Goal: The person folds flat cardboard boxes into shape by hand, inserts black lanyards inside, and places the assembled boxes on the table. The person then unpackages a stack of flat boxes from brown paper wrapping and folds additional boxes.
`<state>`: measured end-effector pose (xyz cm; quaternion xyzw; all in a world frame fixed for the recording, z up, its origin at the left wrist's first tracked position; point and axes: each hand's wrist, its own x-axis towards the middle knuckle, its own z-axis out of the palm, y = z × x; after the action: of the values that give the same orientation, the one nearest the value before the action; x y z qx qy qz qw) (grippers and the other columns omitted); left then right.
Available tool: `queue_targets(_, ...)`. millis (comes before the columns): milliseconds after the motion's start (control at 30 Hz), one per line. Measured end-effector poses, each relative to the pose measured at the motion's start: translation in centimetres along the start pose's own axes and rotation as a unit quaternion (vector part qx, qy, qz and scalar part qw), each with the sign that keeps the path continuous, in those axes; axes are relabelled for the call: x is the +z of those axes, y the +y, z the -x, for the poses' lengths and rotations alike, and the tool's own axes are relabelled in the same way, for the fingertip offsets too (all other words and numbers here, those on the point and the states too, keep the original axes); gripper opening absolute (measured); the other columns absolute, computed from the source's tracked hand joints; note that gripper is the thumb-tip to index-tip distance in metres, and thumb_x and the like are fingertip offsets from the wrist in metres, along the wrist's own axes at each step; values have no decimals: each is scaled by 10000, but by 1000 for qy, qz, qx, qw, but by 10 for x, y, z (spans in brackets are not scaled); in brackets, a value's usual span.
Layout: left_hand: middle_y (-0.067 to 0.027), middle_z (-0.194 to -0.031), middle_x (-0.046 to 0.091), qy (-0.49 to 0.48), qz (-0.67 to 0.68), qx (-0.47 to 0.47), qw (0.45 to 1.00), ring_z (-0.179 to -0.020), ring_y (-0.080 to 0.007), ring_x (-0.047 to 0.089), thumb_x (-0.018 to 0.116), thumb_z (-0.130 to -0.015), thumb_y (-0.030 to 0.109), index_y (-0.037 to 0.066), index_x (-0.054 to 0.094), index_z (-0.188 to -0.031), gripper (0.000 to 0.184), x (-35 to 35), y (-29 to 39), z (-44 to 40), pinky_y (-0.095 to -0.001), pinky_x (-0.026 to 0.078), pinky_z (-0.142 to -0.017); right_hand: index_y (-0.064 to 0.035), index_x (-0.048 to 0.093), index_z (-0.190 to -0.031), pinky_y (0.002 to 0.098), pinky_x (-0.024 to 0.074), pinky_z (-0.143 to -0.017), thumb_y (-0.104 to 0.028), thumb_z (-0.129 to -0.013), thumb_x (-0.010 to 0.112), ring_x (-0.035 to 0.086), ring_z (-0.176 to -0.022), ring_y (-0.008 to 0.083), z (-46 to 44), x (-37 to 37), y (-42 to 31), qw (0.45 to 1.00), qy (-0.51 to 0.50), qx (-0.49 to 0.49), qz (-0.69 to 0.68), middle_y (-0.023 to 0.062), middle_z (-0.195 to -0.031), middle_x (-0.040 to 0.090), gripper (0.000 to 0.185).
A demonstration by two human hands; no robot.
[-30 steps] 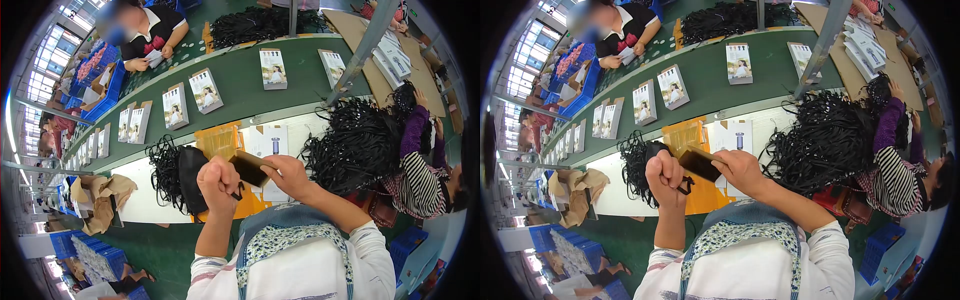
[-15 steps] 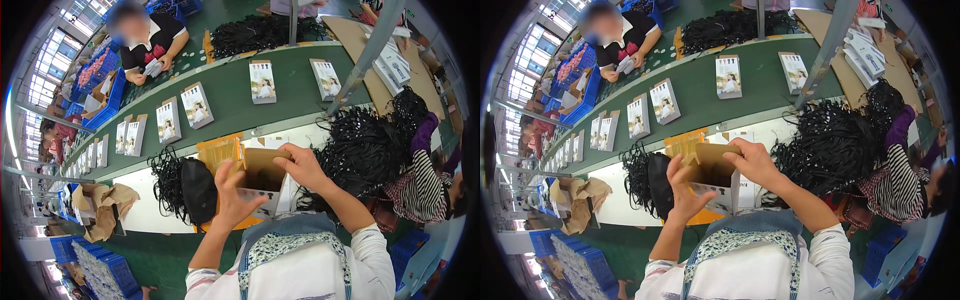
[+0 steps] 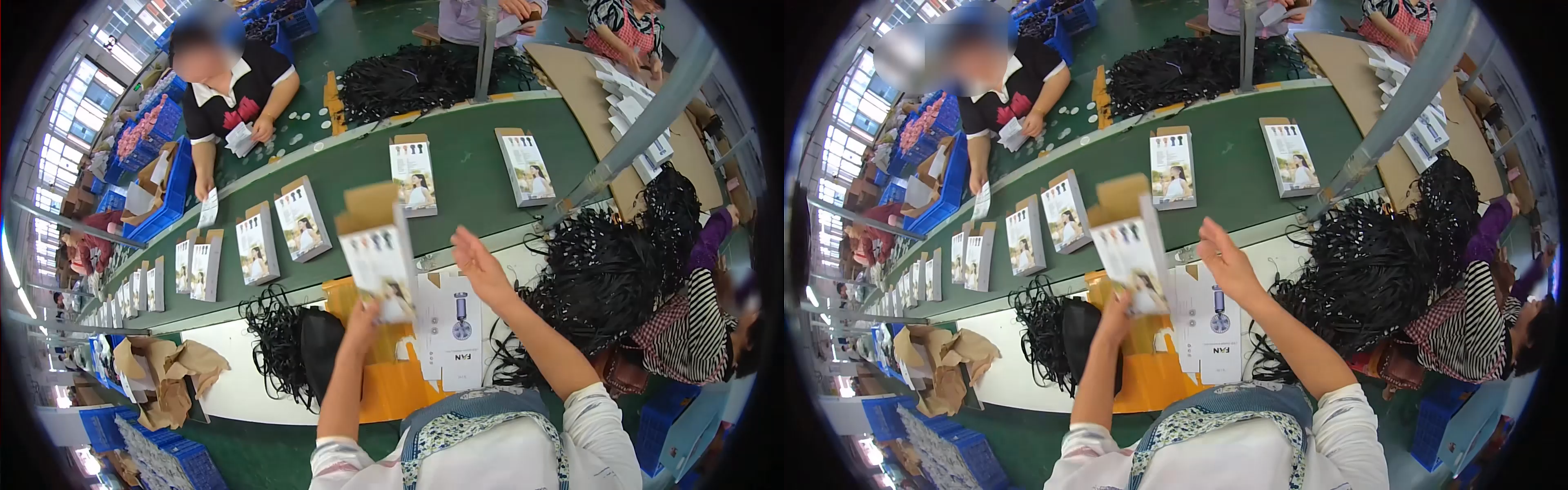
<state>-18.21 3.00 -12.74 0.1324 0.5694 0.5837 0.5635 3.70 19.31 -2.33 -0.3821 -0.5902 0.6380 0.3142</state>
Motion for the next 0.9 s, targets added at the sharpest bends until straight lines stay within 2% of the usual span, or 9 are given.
queue_targets(100,-50,-1055,573,50,26,43,997,-946,-147,543,532,-909,287,37,510,-1164,357,-35,21,-75,-307,441,-817,-25,480,-1244,258,432,-848,-236,-913,519,549,-1009,131,25,-8,17,987,-51,112,100,83,-1175,569,395)
queue_targets(200,-47,-927,573,195,-167,44,965,-823,-106,528,584,-845,425,14,562,-1035,453,-61,39,-130,-268,448,-671,-24,512,-1207,264,454,-814,-200,-884,550,587,-927,138,60,-19,52,972,-101,172,123,96,-1111,600,371)
queue_targets(233,-150,-1025,547,216,-182,46,958,-940,-204,521,592,-836,426,-45,509,-1097,545,-72,42,-143,-344,448,-773,-17,514,-1199,271,461,-797,-185,-869,561,597,-892,153,72,-22,62,969,-80,173,157,109,-1092,600,374)
queue_targets(267,-251,-1240,408,372,-449,139,800,-1103,-346,424,595,-849,320,-83,433,-1152,530,-80,28,-159,-431,371,-897,-11,516,-1191,279,469,-780,-170,-854,572,607,-857,167,85,-26,71,964,-59,173,191,122,-1073,599,377)
queue_targets(300,-251,-1240,408,367,-450,136,803,-1103,-346,424,595,-849,320,-83,433,-1152,530,-70,25,-153,-431,371,-897,-11,516,-1191,279,469,-780,-170,-854,572,607,-857,167,97,-29,80,963,-56,179,192,122,-1073,599,377)
queue_targets(367,-324,-1316,264,459,-539,287,646,-1190,-441,293,610,-826,260,-117,352,-1204,592,-41,29,-133,-486,252,-988,8,501,-1193,295,474,-757,-130,-819,590,603,-826,194,110,-32,102,953,17,162,254,146,-1041,584,408)
queue_targets(567,-291,-1261,335,119,-513,255,811,-1190,-409,317,648,-785,212,-56,339,-1275,639,56,-73,-31,-464,269,-999,5,483,-1205,282,470,-728,-142,-777,643,557,-815,168,107,-31,149,967,100,134,194,117,-996,549,481)
queue_targets(767,-229,-1184,444,160,-274,73,945,-1070,-327,464,655,-795,277,-50,408,-1197,574,91,-73,-9,-386,387,-890,6,562,-1045,253,414,-637,-208,-838,599,486,-680,122,86,-31,148,968,50,207,131,42,-821,525,300)
queue_targets(900,-122,-970,579,150,-248,108,951,-833,-196,539,639,-826,323,-24,507,-1070,444,111,-42,29,-310,429,-753,20,571,-910,299,422,-627,-275,-869,563,508,-676,196,111,-22,93,979,93,-26,182,96,-739,535,299)
